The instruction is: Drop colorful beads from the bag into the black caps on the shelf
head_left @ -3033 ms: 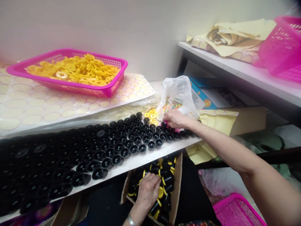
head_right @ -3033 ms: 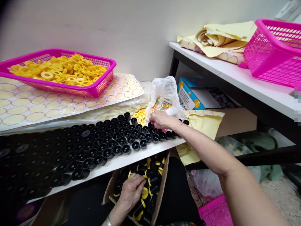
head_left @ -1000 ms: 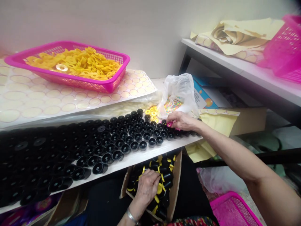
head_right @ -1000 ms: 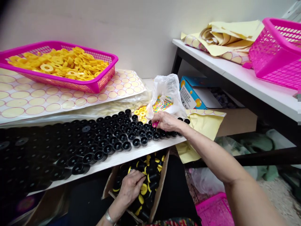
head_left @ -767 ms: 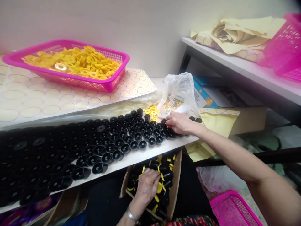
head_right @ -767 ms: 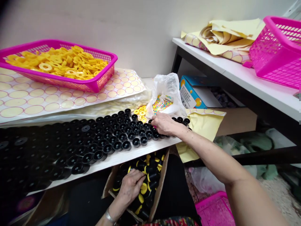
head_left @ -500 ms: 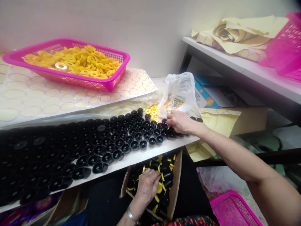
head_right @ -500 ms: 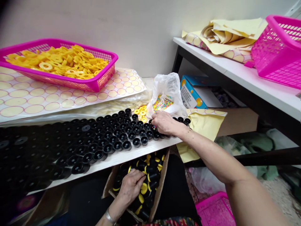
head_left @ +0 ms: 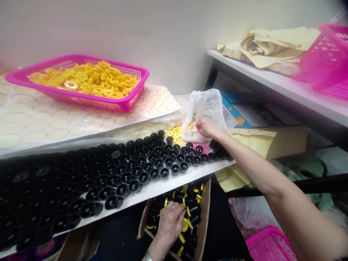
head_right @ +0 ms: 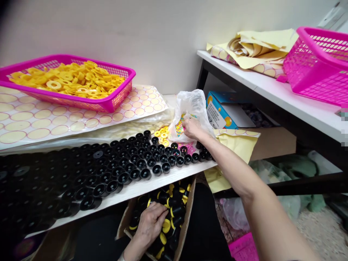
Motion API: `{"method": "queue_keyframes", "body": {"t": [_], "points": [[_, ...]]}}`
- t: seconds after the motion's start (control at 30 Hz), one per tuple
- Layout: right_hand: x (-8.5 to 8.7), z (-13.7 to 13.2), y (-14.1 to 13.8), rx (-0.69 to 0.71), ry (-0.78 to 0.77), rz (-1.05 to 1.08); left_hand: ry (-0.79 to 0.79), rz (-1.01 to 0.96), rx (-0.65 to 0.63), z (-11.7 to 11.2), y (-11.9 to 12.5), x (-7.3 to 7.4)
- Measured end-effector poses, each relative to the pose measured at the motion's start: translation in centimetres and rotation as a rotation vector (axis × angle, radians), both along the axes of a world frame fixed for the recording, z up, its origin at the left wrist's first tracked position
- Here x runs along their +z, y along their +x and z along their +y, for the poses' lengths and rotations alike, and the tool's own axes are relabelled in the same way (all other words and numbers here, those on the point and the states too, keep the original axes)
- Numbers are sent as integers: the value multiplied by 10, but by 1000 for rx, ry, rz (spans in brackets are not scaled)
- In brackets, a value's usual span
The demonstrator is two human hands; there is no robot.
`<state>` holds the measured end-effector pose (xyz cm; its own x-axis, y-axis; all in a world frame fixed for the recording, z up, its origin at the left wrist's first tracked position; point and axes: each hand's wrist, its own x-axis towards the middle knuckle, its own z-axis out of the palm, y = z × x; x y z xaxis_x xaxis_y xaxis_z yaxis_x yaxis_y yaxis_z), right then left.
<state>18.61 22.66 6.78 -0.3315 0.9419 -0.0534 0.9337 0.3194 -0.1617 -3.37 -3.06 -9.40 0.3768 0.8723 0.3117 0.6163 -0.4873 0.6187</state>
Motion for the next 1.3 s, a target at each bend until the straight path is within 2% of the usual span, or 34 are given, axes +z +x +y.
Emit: {"method": "queue_keyframes", "body": {"t": [0.1, 0.23, 0.4, 0.47, 0.6, 0.67, 0.77, 0.93, 1.17, 1.3], "points": [[-11, 20, -13, -76, -4, -82, -10, 11, 3, 1, 0, 2], [-22, 31, -23, -21, -76, -32, -22, 14, -5, 1, 0, 4], [-20, 31, -2, 2, -136, 139, -35, 10, -6, 1, -1, 2], [-16, 27, 9, -30, -129, 250, -45, 11, -4, 0, -1, 2], [-10, 12, 16, -103, -215, 715, -54, 9, -6, 0, -1, 1], [-6, 4, 13, -73, -272, 811, -60, 10, -6, 0, -1, 1], [-1, -8, 2, 53, -316, 735, -59, 27, -3, -1, 0, 1], [7, -25, -17, 242, -347, 475, -73, 32, -6, -2, 0, 1], [25, -46, -39, 454, -104, -102, -87, 31, -7, -2, 0, 0], [27, -55, -52, 528, -28, -288, -77, 29, -5, -2, 0, -1]]}}
